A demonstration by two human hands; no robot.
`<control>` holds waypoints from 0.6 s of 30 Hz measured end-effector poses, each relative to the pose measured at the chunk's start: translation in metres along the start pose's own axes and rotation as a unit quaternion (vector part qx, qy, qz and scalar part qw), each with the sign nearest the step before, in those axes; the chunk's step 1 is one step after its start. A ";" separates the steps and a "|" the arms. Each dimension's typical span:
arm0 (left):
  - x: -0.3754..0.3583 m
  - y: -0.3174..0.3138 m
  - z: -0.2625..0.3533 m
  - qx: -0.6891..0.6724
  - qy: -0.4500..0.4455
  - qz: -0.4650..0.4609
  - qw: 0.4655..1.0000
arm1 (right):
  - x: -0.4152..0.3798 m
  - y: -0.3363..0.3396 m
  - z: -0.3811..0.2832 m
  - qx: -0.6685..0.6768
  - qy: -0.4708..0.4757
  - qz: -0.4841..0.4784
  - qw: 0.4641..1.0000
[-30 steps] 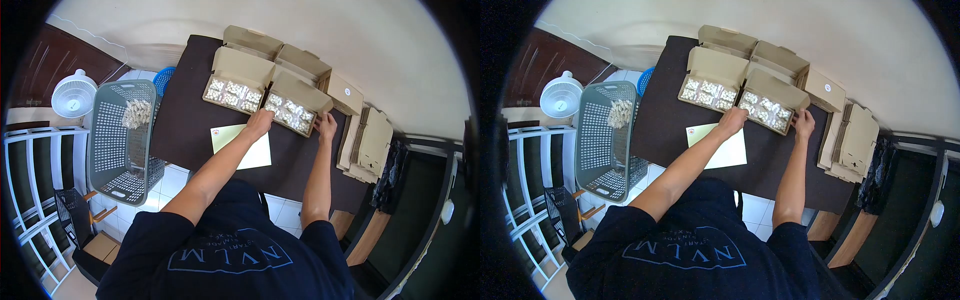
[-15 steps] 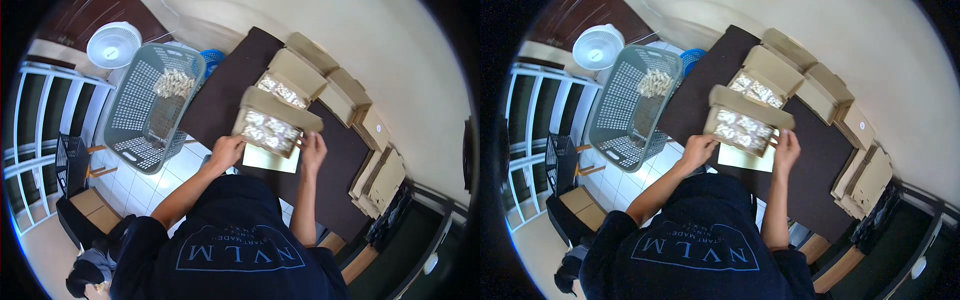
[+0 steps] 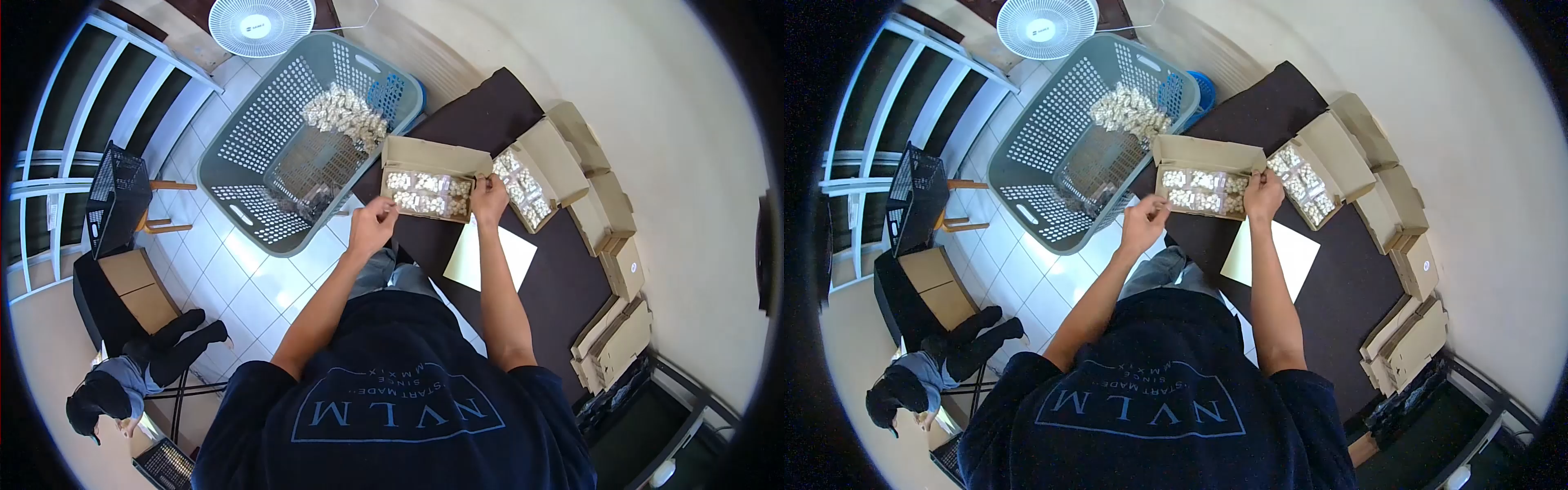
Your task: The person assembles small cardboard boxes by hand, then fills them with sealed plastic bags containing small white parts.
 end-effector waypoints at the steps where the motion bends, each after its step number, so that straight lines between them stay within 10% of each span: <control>1: 0.005 0.007 0.001 -0.012 0.007 0.053 0.999 | -0.001 0.001 -0.001 -0.003 0.000 0.001 1.000; 6: 0.068 0.009 -0.011 -0.081 -0.012 0.171 0.982 | -0.002 -0.001 -0.011 -0.015 0.030 -0.004 0.999; 18: 0.064 -0.002 -0.008 -0.024 -0.044 0.046 0.998 | 0.011 -0.003 0.014 -0.017 0.018 -0.133 0.991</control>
Point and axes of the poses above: each hand's wrist, its own x-axis towards the middle knuckle, its own y-axis out of the back of the hand, z = x × y, the point moved 4 cm from there along x, towards the middle knuckle, and after that the axes turned 3 degrees about z, right-handed, at the moved point
